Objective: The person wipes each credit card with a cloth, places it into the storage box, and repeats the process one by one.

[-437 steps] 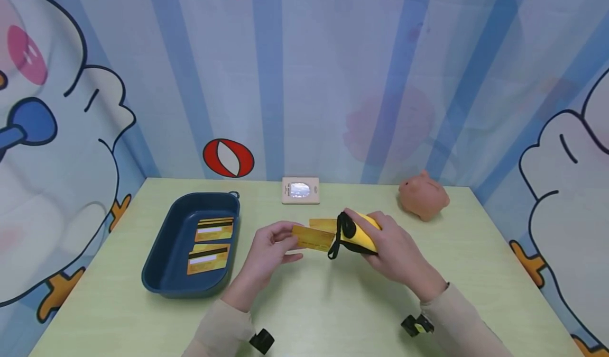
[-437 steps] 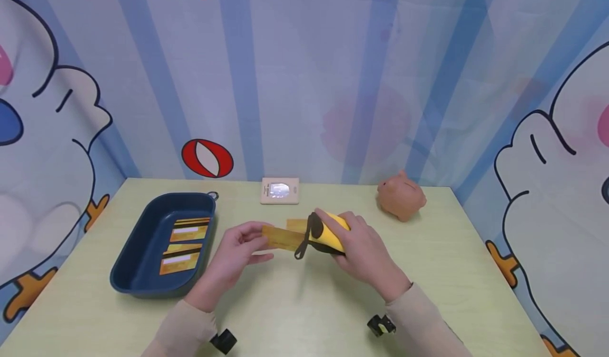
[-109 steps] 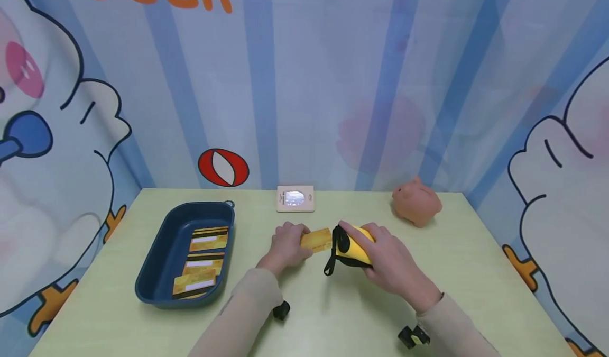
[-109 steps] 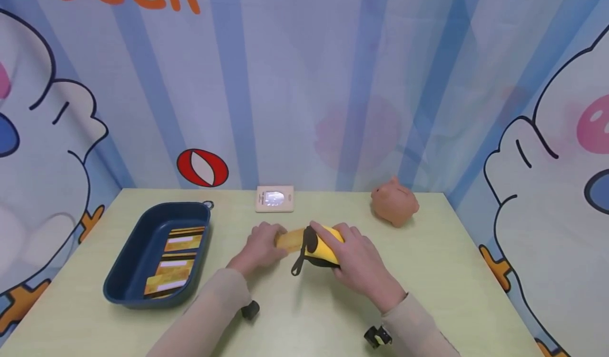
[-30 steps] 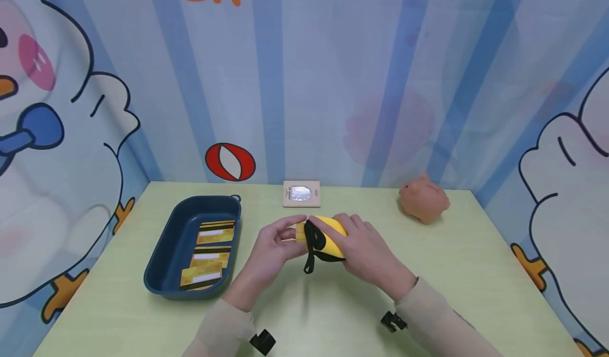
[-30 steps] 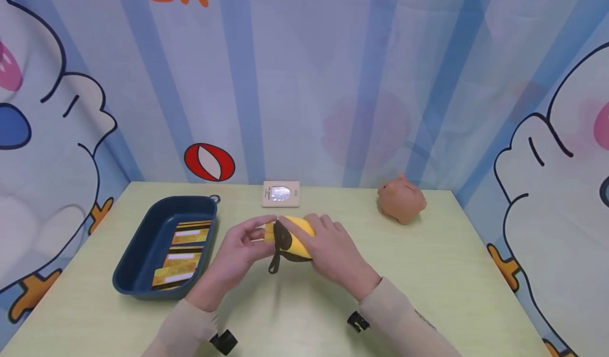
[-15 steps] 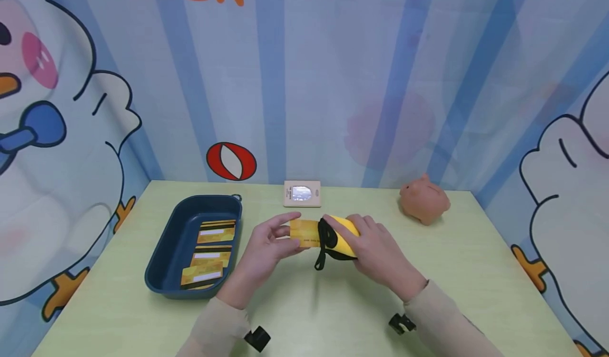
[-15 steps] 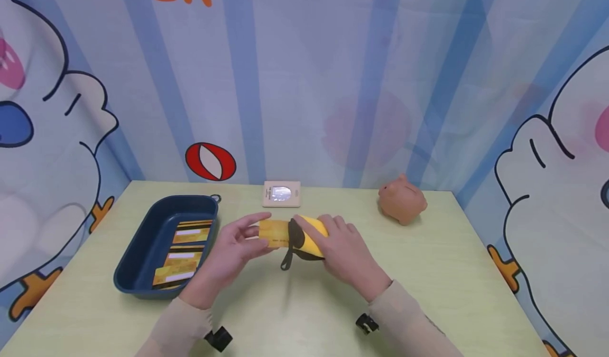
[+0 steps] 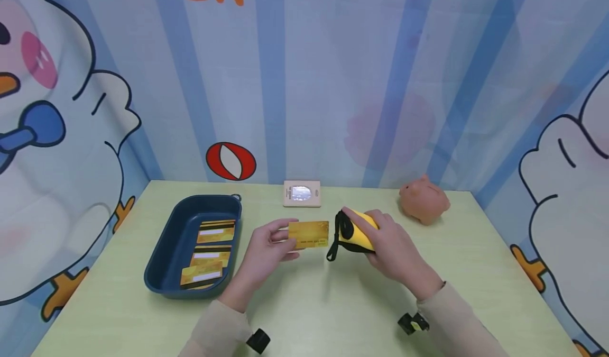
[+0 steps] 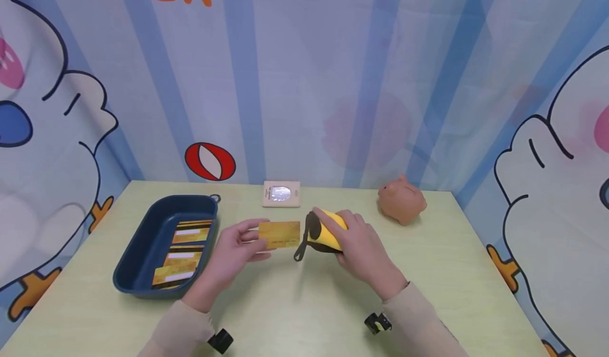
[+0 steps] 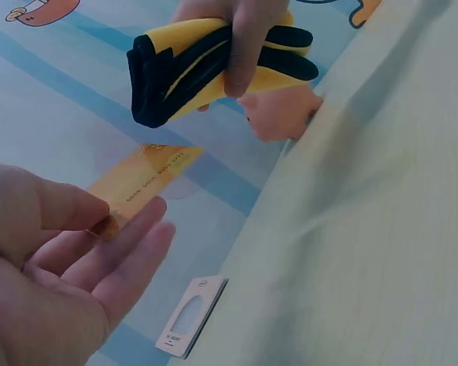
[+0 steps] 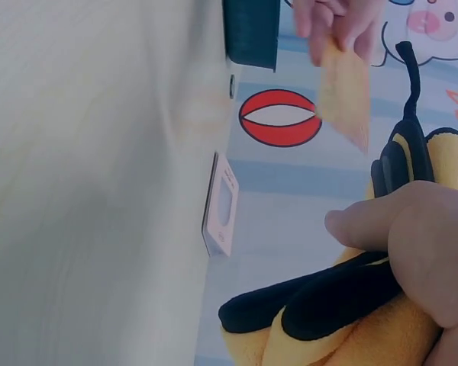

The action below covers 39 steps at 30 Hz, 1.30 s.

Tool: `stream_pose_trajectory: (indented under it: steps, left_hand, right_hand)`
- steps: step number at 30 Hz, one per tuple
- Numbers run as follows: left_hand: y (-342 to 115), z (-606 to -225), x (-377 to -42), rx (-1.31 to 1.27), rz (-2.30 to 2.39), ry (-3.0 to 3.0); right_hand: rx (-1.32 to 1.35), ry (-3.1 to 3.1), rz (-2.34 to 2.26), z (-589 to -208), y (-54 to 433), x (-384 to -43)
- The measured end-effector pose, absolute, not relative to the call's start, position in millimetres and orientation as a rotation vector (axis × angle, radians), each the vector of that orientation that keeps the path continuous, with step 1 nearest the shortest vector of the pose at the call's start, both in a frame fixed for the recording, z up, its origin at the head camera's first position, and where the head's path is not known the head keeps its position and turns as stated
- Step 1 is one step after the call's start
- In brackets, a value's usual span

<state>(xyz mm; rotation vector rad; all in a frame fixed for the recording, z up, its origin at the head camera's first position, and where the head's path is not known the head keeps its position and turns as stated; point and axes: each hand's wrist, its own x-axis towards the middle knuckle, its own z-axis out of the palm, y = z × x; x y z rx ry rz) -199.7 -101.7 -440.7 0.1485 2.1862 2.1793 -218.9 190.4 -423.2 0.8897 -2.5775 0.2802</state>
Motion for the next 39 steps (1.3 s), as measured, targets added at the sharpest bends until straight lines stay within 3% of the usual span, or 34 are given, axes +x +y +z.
stream_pose_trajectory:
  steps: [15,39]
  left_hand:
    - [-92,-447,-201,0.151,2.102,2.415]
    - [-91,-448,-200,0.242,2.07,2.174]
  right_hand:
    - [0.937,-2.532,0.31,-426,190,-215]
    - [1.004,-2.493,0.334,-413,172,-212]
